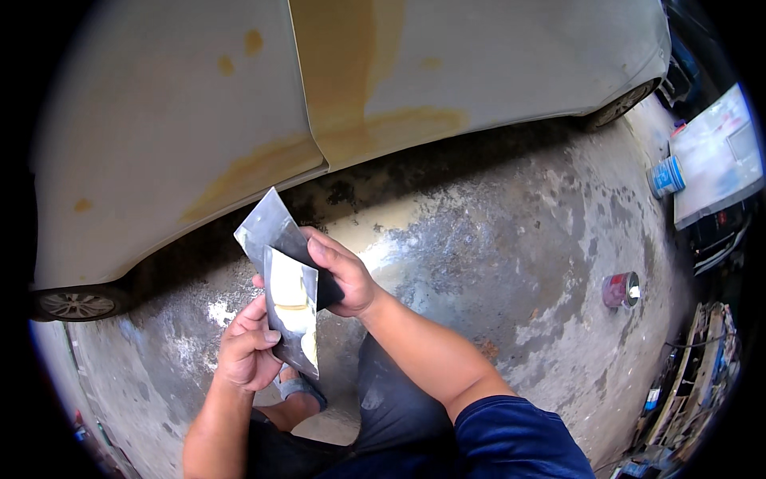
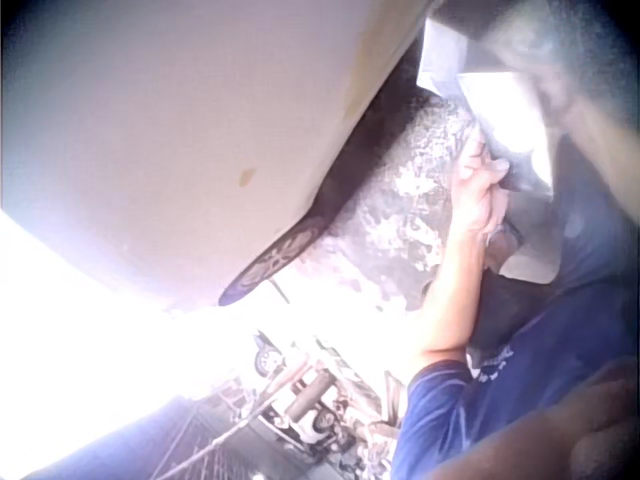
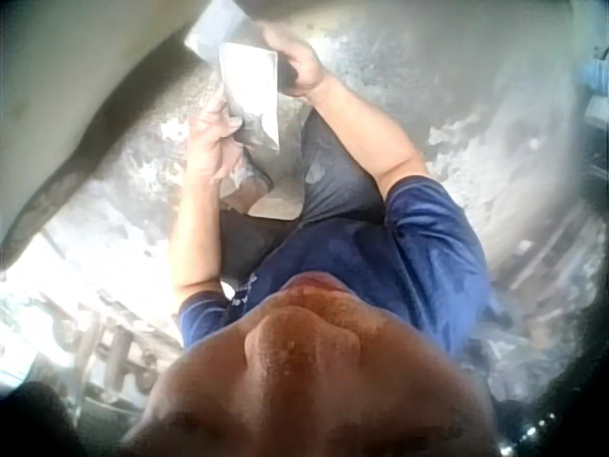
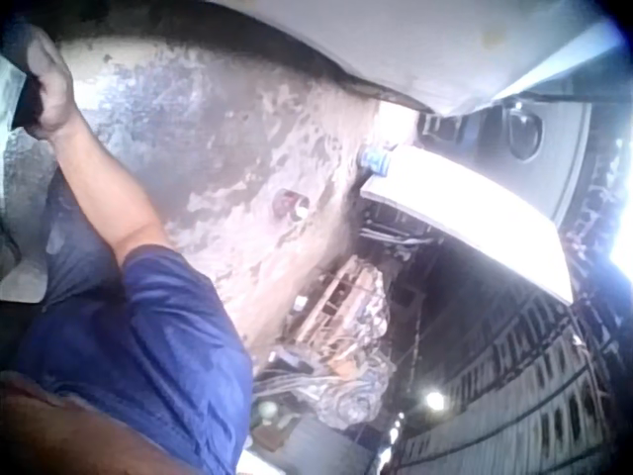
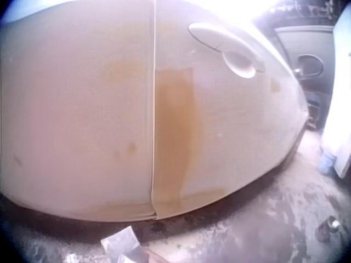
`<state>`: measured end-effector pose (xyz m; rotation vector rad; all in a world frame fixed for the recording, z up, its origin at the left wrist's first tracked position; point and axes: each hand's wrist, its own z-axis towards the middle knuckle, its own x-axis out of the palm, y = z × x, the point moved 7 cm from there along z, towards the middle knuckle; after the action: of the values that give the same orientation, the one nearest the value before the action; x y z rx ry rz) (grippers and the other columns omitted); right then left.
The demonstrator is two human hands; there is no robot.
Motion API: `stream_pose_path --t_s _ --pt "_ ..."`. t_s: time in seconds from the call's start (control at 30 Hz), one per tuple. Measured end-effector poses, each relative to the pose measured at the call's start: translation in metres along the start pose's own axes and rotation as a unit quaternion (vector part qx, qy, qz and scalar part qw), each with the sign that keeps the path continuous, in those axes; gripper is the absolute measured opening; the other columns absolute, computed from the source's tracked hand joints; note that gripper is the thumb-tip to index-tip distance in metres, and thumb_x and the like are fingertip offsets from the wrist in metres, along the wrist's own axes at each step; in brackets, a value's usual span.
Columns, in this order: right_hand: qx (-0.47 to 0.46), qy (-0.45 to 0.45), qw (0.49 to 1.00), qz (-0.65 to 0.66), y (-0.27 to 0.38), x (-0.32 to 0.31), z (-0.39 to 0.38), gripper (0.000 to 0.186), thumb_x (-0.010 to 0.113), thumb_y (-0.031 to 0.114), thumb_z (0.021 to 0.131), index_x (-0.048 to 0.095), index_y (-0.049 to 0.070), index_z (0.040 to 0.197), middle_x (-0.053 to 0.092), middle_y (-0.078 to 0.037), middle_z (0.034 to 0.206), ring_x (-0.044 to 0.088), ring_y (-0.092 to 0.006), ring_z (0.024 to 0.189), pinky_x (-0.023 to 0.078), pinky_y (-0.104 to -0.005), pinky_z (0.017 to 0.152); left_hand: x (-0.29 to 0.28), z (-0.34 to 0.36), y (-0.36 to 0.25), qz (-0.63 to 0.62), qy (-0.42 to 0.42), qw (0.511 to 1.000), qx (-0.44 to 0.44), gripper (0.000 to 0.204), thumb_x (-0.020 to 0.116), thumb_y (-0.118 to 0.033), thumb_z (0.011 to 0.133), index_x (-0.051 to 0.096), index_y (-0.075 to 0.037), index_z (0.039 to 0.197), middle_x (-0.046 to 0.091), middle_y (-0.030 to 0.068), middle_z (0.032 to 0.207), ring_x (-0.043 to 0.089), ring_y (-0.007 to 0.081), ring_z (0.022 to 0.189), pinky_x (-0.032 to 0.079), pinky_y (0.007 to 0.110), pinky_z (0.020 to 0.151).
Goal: The person applies a yellow body filler to the side of a white car using a metal putty knife and a smaller scraper. They spread the filler over the door and lower panel areas, smoothing it into the surface.
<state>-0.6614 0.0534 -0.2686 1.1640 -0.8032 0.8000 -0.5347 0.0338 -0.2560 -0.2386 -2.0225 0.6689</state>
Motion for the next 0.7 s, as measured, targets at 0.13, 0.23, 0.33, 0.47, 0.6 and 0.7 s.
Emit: stream_pose_path --t_s 0.13,0.23,0.33,0.47,0.6,0.7 --pt "0.064 -0.179 0.783 -0.593 0.042 -0.041 0.014 0.057 0.049 0.039 0.097 0.037 0.007 0.143 0.064 -0.018 0.111 0.066 -0.0268 0.097 0.051 -0.0397 0.083 -0.011 -0.005 -0.013 0.019 -0.027 0.998 0.044 0.061 0.05 0.008 0.072 0.046 0.005 0.133 0.059 0.0159 0.122 0.059 0.0261 0.111 0.045 0.039 0.1" --pt "-0.011 -0.126 0.321 -0.938 0.067 -0.045 0.028 0.057 0.061 0.022 0.085 0.045 0.009 0.138 0.062 -0.014 0.08 0.063 -0.0297 0.067 0.049 -0.0415 0.063 -0.016 -0.009 -0.019 0.03 -0.047 0.997 0.061 0.061 0.049 0.008 0.072 0.045 0.005 0.132 0.059 0.0164 0.122 0.059 0.0268 0.111 0.046 0.04 0.1" --pt "-0.037 -0.095 0.181 -0.978 0.077 -0.057 0.037 0.06 0.063 0.018 0.08 0.047 0.008 0.137 0.059 -0.01 0.074 0.06 -0.026 0.061 0.046 -0.04 0.056 -0.018 -0.011 -0.02 0.034 -0.055 0.996 0.063 0.061 0.049 0.008 0.072 0.045 0.006 0.132 0.059 0.0169 0.122 0.059 0.0274 0.111 0.047 0.041 0.099" --pt "-0.012 -0.06 0.134 -0.989 0.068 -0.074 0.04 0.06 0.065 0.018 0.077 0.05 0.008 0.134 0.06 -0.011 0.075 0.061 -0.0245 0.063 0.045 -0.0381 0.056 -0.018 -0.012 -0.017 0.028 -0.045 0.997 0.052 0.061 0.048 0.008 0.072 0.044 0.006 0.132 0.059 0.0171 0.122 0.059 0.0271 0.11 0.047 0.04 0.098" --pt "-0.07 -0.114 0.353 -0.926 0.066 -0.097 0.032 0.032 0.061 0.025 0.085 0.061 0.006 0.11 0.06 -0.012 0.078 0.062 -0.0289 0.072 0.048 -0.0396 0.062 -0.012 -0.013 -0.019 0.026 -0.041 0.997 0.063 0.06 0.048 0.008 0.072 0.045 0.006 0.132 0.059 0.0171 0.122 0.06 0.0268 0.11 0.047 0.039 0.098" --pt "-0.116 -0.266 0.536 -0.793 0.083 -0.11 0.02 0.041 0.065 0.042 0.086 0.06 0.003 0.075 0.06 -0.013 0.074 0.06 -0.0329 0.071 0.048 -0.0408 0.063 -0.016 -0.014 -0.019 0.018 -0.036 0.997 0.069 0.06 0.048 0.008 0.072 0.045 0.006 0.132 0.059 0.0172 0.122 0.06 0.027 0.111 0.048 0.039 0.098"
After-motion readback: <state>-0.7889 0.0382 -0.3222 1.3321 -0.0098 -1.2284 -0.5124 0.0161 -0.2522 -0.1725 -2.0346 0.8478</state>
